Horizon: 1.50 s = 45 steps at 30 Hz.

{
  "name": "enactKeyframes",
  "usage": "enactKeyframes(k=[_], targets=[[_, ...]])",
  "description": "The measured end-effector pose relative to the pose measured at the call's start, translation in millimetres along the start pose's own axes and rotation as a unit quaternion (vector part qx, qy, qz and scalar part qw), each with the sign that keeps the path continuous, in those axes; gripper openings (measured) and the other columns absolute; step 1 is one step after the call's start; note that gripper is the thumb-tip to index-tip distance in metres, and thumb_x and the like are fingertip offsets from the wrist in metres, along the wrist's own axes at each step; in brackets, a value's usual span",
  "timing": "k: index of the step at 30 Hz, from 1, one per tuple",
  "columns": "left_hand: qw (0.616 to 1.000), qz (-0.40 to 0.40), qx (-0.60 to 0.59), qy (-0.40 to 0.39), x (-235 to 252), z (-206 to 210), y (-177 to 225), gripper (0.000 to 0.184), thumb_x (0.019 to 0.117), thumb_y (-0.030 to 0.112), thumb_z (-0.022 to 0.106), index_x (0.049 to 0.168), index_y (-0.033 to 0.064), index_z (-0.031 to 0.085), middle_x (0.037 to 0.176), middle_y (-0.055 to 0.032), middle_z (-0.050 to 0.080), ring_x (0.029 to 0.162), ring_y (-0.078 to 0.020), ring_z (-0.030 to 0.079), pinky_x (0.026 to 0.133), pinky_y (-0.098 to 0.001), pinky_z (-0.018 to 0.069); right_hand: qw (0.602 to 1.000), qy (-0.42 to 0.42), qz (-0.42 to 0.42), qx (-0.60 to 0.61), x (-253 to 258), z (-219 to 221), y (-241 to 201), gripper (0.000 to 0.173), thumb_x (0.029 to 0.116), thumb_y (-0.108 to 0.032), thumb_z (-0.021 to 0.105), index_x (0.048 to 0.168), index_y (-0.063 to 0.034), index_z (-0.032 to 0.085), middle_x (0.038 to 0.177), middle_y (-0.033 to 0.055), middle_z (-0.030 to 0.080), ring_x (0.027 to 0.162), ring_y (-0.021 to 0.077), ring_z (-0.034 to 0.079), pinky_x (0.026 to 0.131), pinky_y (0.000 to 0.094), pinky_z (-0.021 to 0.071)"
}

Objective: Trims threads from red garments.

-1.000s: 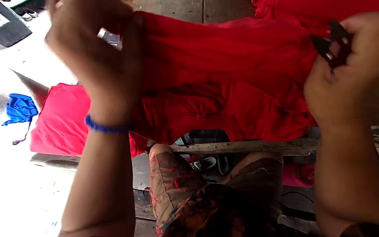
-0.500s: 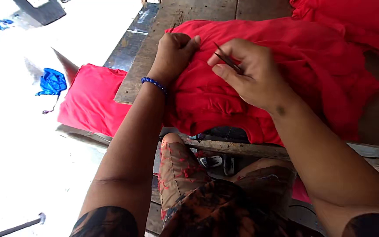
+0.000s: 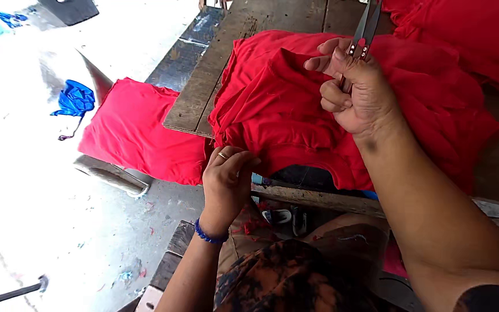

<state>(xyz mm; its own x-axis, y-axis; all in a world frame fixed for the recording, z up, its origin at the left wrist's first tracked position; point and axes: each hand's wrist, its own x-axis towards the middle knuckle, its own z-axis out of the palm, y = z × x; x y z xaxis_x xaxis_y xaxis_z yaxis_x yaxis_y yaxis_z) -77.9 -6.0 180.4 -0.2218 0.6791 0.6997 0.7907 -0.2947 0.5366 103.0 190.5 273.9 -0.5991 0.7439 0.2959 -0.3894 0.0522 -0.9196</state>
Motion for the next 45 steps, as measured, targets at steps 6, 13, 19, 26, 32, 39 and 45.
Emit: enactKeyframes(k=[6, 13, 19, 26, 32, 39, 45], targets=[[0.993, 0.019, -0.1, 0.05, 9, -25, 11, 0.012, 0.0982, 0.007, 0.063, 0.092, -0.0026, 0.067, 0.096, -0.0076, 0.065, 0.088, -0.0067, 0.062, 0.079, -0.0195, 0.052, 0.979, -0.078, -0.111, -0.152, -21, 6, -1, 0.006, 0.0965, -0.008, 0.065, 0.101, -0.0112, 0.064, 0.084, -0.0076, 0.067, 0.049, -0.0046, 0.043, 0.043, 0.013, 0.0347], [0.983, 0.028, -0.172, 0.06, 34, -34, 27, 0.007, 0.098, 0.003, 0.062, 0.093, -0.0006, 0.064, 0.095, -0.0033, 0.062, 0.089, -0.0052, 0.061, 0.079, -0.0188, 0.0519, 0.814, -0.216, -0.225, -0.49, -51, 50, 1, 0.031, 0.0746, -0.014, 0.085, 0.1, -0.001, 0.072, 0.098, 0.0111, 0.065, 0.086, 0.0159, 0.066, 0.071, 0.0293, 0.058], [0.974, -0.021, -0.217, 0.055, 4, -15, 17, 0.006, 0.0981, 0.007, 0.063, 0.093, 0.004, 0.065, 0.095, -0.0003, 0.063, 0.085, -0.0038, 0.062, 0.075, -0.0198, 0.055, 0.883, -0.186, -0.242, -0.356, -29, 31, 1, 0.04, 0.0863, -0.019, 0.081, 0.115, 0.0056, 0.069, 0.111, 0.0091, 0.064, 0.091, 0.0019, 0.062, 0.074, 0.0135, 0.0544], [0.983, -0.064, -0.141, 0.098, -4, -1, 14, 0.009, 0.0977, 0.011, 0.064, 0.095, 0.0039, 0.069, 0.094, -0.0001, 0.063, 0.079, -0.0015, 0.061, 0.069, -0.0169, 0.0542, 0.938, -0.055, -0.061, -0.337, 16, 9, -1, 0.026, 0.0975, -0.003, 0.064, 0.124, -0.0033, 0.067, 0.106, 0.0004, 0.069, 0.068, -0.0033, 0.052, 0.057, 0.013, 0.042], [0.996, 0.042, 0.006, 0.081, 44, 7, 30, 0.025, 0.0943, 0.017, 0.073, 0.11, -0.0028, 0.072, 0.098, -0.0151, 0.069, 0.085, -0.0178, 0.067, 0.074, -0.0292, 0.0573, 0.952, -0.05, -0.039, -0.299, 19, 8, 4, 0.016, 0.095, -0.004, 0.069, 0.11, -0.004, 0.071, 0.091, -0.0041, 0.069, 0.059, -0.0038, 0.05, 0.054, 0.013, 0.0423], [0.996, -0.016, -0.032, 0.078, 90, 48, 9, 0.013, 0.0957, 0.012, 0.069, 0.099, 0.0037, 0.078, 0.094, -0.009, 0.074, 0.087, -0.0147, 0.07, 0.079, -0.0318, 0.0564, 0.961, -0.053, -0.02, -0.27, 14, 5, 5, 0.015, 0.0978, -0.005, 0.065, 0.111, -0.0029, 0.071, 0.11, 0.0004, 0.072, 0.063, -0.0041, 0.05, 0.053, 0.0136, 0.0403], [0.928, -0.209, -0.235, 0.198, 30, -18, -3, 0.032, 0.1116, 0.028, 0.039, 0.095, 0.0173, 0.064, 0.079, 0.0132, 0.065, 0.072, -0.0005, 0.064, 0.069, -0.0235, 0.0566, 0.976, -0.029, 0.002, -0.217, 14, 7, 8, 0.014, 0.1005, -0.005, 0.061, 0.112, -0.0033, 0.07, 0.091, -0.0047, 0.068, 0.049, -0.0046, 0.038, 0.044, 0.0129, 0.0323]])
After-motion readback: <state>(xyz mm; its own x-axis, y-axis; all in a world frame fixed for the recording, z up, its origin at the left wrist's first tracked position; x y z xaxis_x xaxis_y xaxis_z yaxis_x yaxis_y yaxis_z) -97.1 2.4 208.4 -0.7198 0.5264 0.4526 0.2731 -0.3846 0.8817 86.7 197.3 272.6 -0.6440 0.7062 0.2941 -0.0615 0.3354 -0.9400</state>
